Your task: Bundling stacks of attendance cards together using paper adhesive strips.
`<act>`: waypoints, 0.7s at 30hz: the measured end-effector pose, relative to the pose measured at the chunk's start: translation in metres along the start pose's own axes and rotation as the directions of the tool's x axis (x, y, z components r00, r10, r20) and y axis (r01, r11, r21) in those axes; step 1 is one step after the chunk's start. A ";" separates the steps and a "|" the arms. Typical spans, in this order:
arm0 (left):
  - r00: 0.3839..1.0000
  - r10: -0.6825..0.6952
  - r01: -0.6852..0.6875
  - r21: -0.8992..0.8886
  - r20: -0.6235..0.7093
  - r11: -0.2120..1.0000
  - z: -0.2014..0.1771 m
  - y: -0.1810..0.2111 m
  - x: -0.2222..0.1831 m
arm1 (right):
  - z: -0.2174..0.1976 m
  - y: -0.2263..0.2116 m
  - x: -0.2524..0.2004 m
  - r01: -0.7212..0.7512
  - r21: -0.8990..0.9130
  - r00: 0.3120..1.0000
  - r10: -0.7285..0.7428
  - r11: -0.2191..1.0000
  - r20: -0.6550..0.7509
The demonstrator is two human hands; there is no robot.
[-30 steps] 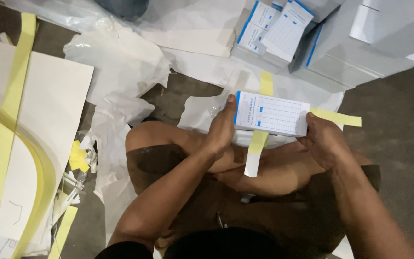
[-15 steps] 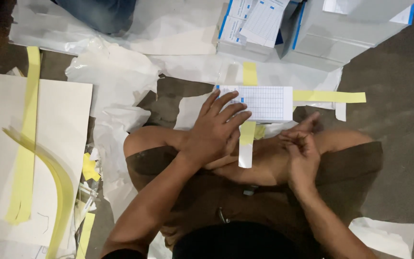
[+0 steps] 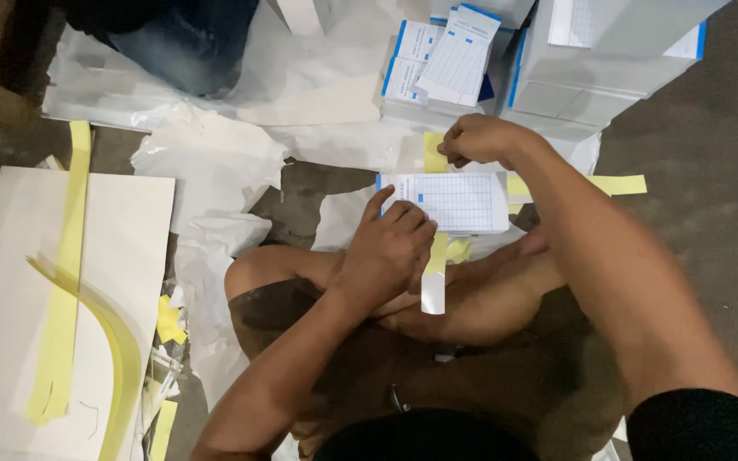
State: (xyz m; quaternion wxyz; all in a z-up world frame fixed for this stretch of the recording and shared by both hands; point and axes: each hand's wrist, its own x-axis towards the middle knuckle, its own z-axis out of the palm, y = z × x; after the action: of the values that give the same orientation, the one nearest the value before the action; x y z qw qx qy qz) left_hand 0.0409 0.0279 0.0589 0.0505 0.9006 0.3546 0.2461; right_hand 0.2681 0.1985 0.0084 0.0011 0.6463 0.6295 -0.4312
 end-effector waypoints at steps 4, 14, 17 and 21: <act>1.000 -0.006 0.006 0.020 -0.007 1.000 -0.002 -0.001 0.001 | 0.005 -0.012 0.011 -0.042 0.328 0.994 0.073 0.944 -0.083; 1.000 -0.024 0.024 0.065 -0.003 0.998 0.007 -0.003 0.002 | 0.020 -0.027 -0.132 0.538 -0.111 0.701 -0.517 0.835 -0.491; 0.999 -0.026 0.028 0.072 -0.025 0.997 0.009 -0.001 0.001 | 0.040 -0.026 -0.154 0.549 -0.411 0.536 -0.683 0.728 -0.496; 0.999 -0.032 0.035 0.067 -0.037 0.997 0.007 0.005 -0.004 | 0.069 -0.008 -0.155 0.550 -0.475 0.449 -0.722 0.687 -0.526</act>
State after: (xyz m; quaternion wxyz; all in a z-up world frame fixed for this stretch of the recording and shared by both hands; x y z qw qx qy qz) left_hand 0.0447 0.0221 0.0527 0.0176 0.8912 0.3786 0.2493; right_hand 0.2488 0.0363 0.0562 -0.3151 0.4646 0.8259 -0.0535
